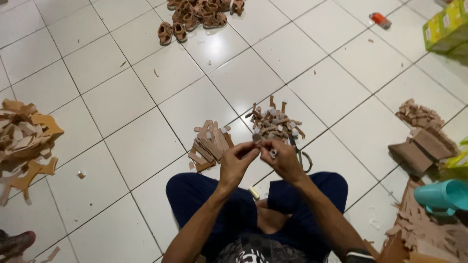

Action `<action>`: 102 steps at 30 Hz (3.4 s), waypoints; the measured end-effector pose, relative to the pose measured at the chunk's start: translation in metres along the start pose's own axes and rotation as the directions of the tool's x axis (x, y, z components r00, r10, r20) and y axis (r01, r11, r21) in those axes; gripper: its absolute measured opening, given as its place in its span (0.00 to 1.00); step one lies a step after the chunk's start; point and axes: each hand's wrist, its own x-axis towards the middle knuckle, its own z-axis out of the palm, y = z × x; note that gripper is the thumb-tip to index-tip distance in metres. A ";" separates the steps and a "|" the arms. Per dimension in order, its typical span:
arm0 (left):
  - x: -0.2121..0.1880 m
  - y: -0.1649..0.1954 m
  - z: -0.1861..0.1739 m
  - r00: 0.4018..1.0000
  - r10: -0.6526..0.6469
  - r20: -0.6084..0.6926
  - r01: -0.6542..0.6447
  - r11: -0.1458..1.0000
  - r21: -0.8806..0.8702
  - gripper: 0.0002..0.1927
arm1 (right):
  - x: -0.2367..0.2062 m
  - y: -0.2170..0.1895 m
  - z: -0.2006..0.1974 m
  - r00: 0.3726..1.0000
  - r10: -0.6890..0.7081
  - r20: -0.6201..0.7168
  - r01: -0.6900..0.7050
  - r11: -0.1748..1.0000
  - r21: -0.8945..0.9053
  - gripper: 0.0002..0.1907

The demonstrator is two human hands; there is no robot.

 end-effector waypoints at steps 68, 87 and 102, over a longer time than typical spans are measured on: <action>-0.008 0.031 -0.022 0.995 0.098 0.012 -0.098 0.985 0.145 0.12 | -0.004 -0.036 0.021 0.885 0.464 0.044 -0.424 0.762 0.490 0.12; -0.003 0.049 -0.028 0.987 0.110 0.115 -0.153 0.856 0.494 0.14 | 0.002 -0.024 0.003 0.977 0.211 0.013 -0.208 0.949 0.237 0.08; 0.001 0.000 -0.027 0.990 -0.034 0.135 0.053 0.989 -0.140 0.13 | -0.018 -0.023 0.032 0.928 0.329 -0.176 -0.210 0.849 0.484 0.11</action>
